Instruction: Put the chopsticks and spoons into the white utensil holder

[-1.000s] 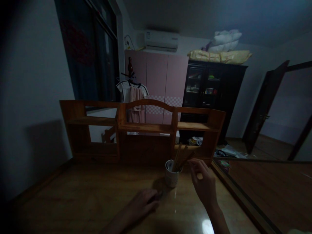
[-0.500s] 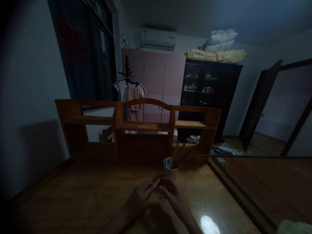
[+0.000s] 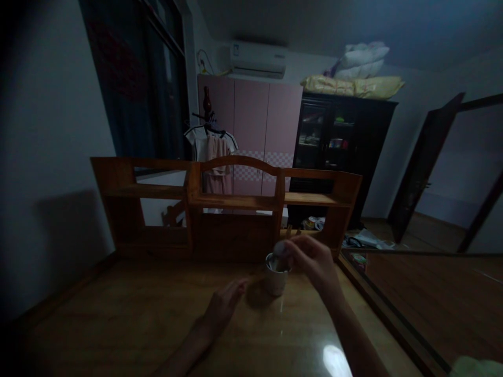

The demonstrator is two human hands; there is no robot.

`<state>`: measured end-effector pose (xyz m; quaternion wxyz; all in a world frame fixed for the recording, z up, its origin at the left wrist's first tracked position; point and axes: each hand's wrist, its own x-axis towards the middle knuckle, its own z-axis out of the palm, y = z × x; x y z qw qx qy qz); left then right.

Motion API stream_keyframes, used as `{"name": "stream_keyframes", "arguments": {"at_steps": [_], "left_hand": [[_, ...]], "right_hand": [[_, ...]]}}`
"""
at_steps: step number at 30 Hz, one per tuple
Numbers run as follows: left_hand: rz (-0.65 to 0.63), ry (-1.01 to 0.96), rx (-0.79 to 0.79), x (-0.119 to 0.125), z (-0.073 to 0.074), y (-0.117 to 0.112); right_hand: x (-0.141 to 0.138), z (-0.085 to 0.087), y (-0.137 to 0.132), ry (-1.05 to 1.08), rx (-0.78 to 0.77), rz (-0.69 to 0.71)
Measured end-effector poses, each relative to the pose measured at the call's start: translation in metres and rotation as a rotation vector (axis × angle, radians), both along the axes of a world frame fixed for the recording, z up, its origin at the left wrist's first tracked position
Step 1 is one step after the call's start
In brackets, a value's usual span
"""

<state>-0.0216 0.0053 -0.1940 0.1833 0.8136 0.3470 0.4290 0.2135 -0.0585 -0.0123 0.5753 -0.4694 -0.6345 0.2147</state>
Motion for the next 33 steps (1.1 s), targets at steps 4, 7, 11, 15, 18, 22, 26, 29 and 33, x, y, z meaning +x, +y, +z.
{"name": "stream_keyframes", "arguments": {"at_steps": [4,7,11,15,18,22,26,29,33], "left_hand": [[0.095,-0.078,-0.163,-0.003,0.005,0.004],[0.105,-0.117,-0.206,-0.005,0.010,0.003],[0.065,-0.118,-0.206,-0.006,0.013,0.002],[0.033,-0.093,-0.205,-0.005,0.011,0.002],[0.032,-0.093,-0.196,-0.004,0.009,0.004],[0.037,-0.087,-0.189,-0.004,0.010,0.003],[0.036,-0.079,-0.182,-0.004,0.012,0.001],[0.032,-0.064,-0.175,-0.003,0.010,0.003],[0.032,-0.063,-0.162,-0.002,0.007,0.005]], "right_hand": [[0.020,0.045,0.038,-0.235,0.047,-0.052],[0.025,0.036,0.071,-0.401,-0.034,-0.052],[0.020,0.007,0.096,-0.516,-0.115,-0.051],[0.006,-0.010,0.099,-0.552,-0.183,-0.023],[-0.002,-0.018,0.098,-0.560,-0.207,0.014],[-0.006,-0.031,0.099,-0.587,-0.191,-0.007],[-0.008,-0.041,0.100,-0.640,-0.189,-0.034],[-0.012,-0.043,0.099,-0.665,-0.193,-0.070],[-0.013,-0.041,0.096,-0.717,-0.212,-0.084]]}}
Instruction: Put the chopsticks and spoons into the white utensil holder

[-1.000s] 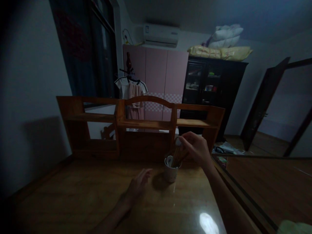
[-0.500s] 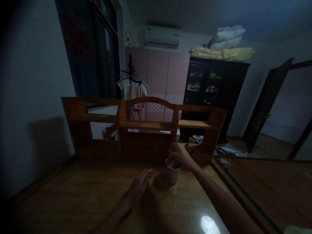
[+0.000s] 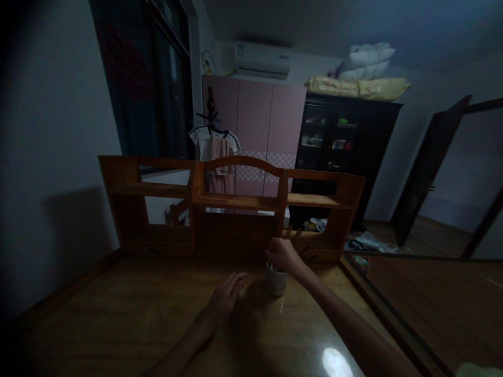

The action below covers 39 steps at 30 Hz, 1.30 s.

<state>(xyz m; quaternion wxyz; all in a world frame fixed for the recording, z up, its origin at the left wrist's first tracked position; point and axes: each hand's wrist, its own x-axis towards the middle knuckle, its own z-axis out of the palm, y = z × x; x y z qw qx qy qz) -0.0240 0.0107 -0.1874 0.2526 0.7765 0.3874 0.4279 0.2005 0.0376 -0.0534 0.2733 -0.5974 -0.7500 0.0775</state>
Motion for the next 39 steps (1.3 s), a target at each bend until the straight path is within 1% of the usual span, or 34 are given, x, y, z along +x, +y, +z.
{"name": "stream_keyframes", "arguments": {"at_steps": [4,8,12,18,23,27,30,34,37,39], "left_hand": [[0.009,0.012,0.003,0.000,0.000,-0.001],[0.012,0.016,0.010,-0.001,0.000,-0.002],[0.012,0.012,0.010,0.000,0.000,-0.001],[0.000,-0.008,0.032,0.001,-0.002,0.000],[0.006,0.006,0.029,0.001,-0.005,0.002],[-0.011,-0.003,0.040,0.001,-0.003,0.000],[-0.019,0.011,0.051,0.001,-0.001,-0.001],[-0.007,0.042,0.045,0.000,-0.002,0.000],[-0.002,0.059,0.015,-0.001,-0.004,0.001],[0.005,0.065,0.012,-0.001,-0.005,0.001]], "right_hand": [[0.002,0.003,-0.001,-0.064,0.049,0.018],[0.003,0.007,0.002,-0.075,0.042,0.022],[0.003,0.013,0.002,-0.101,0.040,0.006],[0.002,0.021,0.001,-0.140,0.089,-0.033],[0.005,0.018,0.006,-0.190,0.089,-0.044],[0.009,0.011,0.016,-0.257,0.114,-0.098],[0.011,0.004,0.028,-0.296,0.080,-0.132],[0.010,-0.003,0.042,-0.295,0.007,-0.116],[0.008,-0.001,0.045,-0.266,-0.015,-0.087],[0.006,0.007,0.043,-0.235,-0.013,-0.064]]}}
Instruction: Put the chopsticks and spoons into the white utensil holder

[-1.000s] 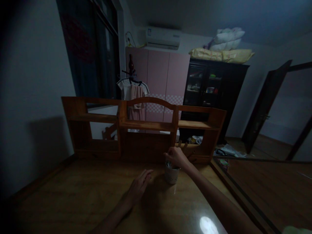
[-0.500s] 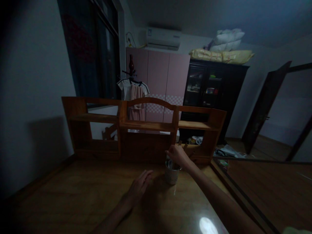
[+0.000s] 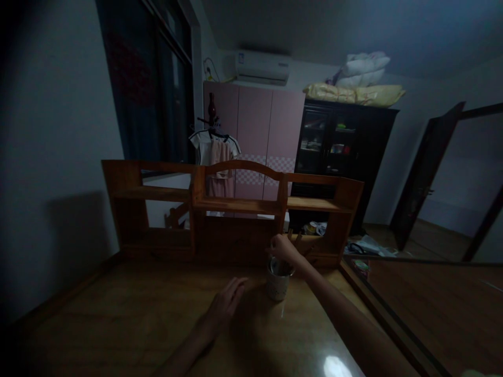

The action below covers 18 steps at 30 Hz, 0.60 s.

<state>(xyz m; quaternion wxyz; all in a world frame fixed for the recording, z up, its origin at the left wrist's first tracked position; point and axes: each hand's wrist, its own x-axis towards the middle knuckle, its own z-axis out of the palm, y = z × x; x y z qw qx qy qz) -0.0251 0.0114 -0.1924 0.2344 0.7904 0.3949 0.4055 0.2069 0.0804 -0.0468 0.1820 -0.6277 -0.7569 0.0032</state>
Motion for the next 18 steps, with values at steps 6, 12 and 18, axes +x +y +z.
{"name": "stream_keyframes", "arguments": {"at_steps": [6,12,18], "left_hand": [[0.001,0.000,0.023,0.001,0.004,-0.003],[0.004,-0.004,0.036,0.002,0.005,-0.003],[0.020,0.019,0.059,0.001,0.004,-0.002]], "right_hand": [[0.002,0.033,-0.015,0.064,0.099,0.024],[0.003,0.032,-0.026,0.103,0.156,0.048],[0.005,0.022,-0.030,0.150,0.135,0.035]]}}
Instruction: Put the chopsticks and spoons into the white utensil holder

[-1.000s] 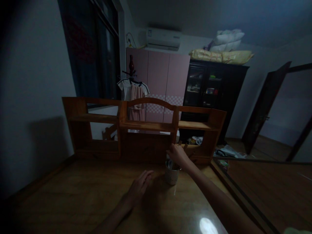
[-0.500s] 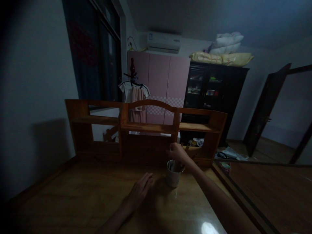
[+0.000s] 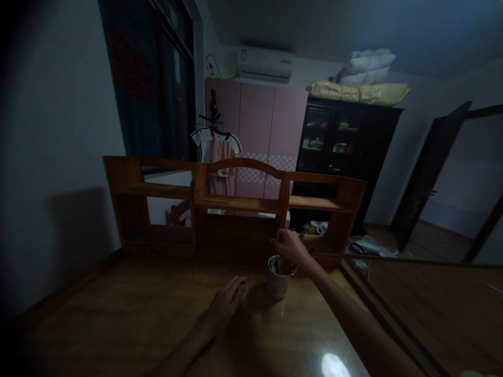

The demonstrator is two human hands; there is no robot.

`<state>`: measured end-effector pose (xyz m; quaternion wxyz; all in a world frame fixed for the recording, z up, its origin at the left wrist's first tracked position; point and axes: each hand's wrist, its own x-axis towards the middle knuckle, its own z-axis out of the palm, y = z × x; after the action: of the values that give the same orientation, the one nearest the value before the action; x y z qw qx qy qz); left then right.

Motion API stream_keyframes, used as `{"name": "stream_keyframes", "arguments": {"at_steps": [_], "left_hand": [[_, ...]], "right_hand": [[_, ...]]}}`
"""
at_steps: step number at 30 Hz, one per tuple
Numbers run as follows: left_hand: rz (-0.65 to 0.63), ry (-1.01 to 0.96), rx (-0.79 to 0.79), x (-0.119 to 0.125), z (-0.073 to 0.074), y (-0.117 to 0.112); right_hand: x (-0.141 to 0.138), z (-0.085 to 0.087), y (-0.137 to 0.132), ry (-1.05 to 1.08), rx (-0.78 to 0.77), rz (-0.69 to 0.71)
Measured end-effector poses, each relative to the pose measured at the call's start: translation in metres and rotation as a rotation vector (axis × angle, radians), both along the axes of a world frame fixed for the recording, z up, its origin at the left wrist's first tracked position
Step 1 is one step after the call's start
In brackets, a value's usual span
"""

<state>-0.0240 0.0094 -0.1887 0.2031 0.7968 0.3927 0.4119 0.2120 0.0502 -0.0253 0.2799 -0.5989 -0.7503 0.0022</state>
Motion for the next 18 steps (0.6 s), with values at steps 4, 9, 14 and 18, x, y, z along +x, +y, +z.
{"name": "stream_keyframes", "arguments": {"at_steps": [4,9,14,18], "left_hand": [[0.009,0.004,0.003,0.001,-0.001,0.000],[0.001,0.011,-0.001,0.001,-0.005,0.001],[-0.025,-0.026,0.012,0.000,-0.001,-0.002],[-0.048,-0.061,0.003,0.000,0.002,-0.003]], "right_hand": [[-0.004,-0.006,-0.005,0.044,-0.041,0.061],[-0.017,-0.016,-0.008,0.020,-0.079,0.101],[-0.018,-0.027,-0.002,-0.077,-0.154,0.074],[-0.008,-0.037,0.003,-0.127,-0.182,0.030]]}}
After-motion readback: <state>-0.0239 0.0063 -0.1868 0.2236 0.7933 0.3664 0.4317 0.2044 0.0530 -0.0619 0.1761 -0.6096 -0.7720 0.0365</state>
